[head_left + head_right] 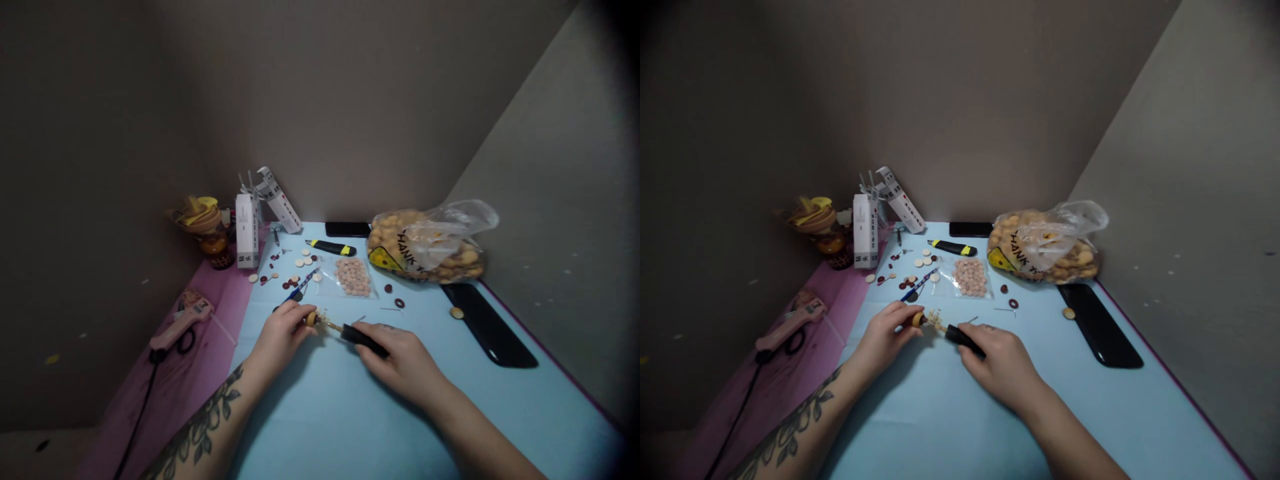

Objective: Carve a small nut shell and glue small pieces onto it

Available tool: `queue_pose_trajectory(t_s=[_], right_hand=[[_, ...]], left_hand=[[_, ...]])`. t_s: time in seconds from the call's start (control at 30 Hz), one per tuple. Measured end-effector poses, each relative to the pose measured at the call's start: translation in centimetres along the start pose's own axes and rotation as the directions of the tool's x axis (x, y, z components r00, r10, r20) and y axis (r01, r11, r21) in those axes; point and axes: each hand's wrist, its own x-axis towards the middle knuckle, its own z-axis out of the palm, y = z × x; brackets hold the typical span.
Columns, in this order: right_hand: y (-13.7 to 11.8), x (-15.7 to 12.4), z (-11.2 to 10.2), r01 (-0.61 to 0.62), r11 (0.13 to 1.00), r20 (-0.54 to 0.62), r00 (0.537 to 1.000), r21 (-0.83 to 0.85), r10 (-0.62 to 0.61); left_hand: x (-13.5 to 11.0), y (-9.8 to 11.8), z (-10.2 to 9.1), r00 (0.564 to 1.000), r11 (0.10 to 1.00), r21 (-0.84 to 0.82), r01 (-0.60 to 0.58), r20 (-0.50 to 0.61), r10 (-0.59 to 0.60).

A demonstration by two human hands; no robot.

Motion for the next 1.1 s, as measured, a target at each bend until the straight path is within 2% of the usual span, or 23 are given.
queue_pose_trajectory(t_s=[0.1, 0.2, 0.27, 0.33, 0.43, 0.53, 0.67, 0.97, 1.1], right_hand=[[-0.1, 0.1, -0.1, -0.018, 0.998, -0.007, 1.0, 0.055, 0.018], [0.0, 0.2, -0.3, -0.07, 0.99, -0.036, 0.997, 0.121, 0.075], [0.2, 0.2, -0.4, -0.121, 0.982, -0.084, 0.987, 0.145, 0.134], [0.4, 0.3, -0.4, -0.152, 0.975, -0.123, 0.977, 0.16, 0.172], [0.6, 0.2, -0.2, -0.148, 0.974, -0.139, 0.975, 0.174, 0.173], [0.5, 0.0, 0.0, -0.12, 0.976, -0.149, 0.978, 0.181, 0.148], [0.2, 0.0, 0.0, -0.091, 0.981, -0.16, 0.98, 0.171, 0.118], [-0.1, -0.1, -0.2, -0.083, 0.985, -0.196, 0.974, 0.152, 0.112], [-0.1, -0.1, -0.2, -0.097, 0.983, -0.225, 0.966, 0.155, 0.131]], left_hand=[[0.2, 0.4, -0.2, 0.998, 0.996, -0.075, 0.053, -0.029, -0.055], [0.4, 0.8, -0.4, 0.975, 0.953, -0.221, 0.206, -0.039, -0.22], [0.5, 1.0, -0.5, 0.929, 0.857, -0.383, 0.345, 0.007, -0.37], [0.6, 1.0, -0.6, 0.881, 0.718, -0.546, 0.432, 0.084, -0.466], [0.6, 1.1, -0.5, 0.851, 0.551, -0.699, 0.456, 0.161, -0.5], [0.5, 1.3, -0.4, 0.843, 0.467, -0.756, 0.458, 0.203, -0.498], [0.6, 1.4, -0.4, 0.845, 0.448, -0.759, 0.472, 0.245, -0.475], [0.3, 1.0, -0.5, 0.9, 0.566, -0.711, 0.417, 0.235, -0.368], [0.1, 1.0, -0.5, 0.898, 0.529, -0.741, 0.415, 0.241, -0.367]])
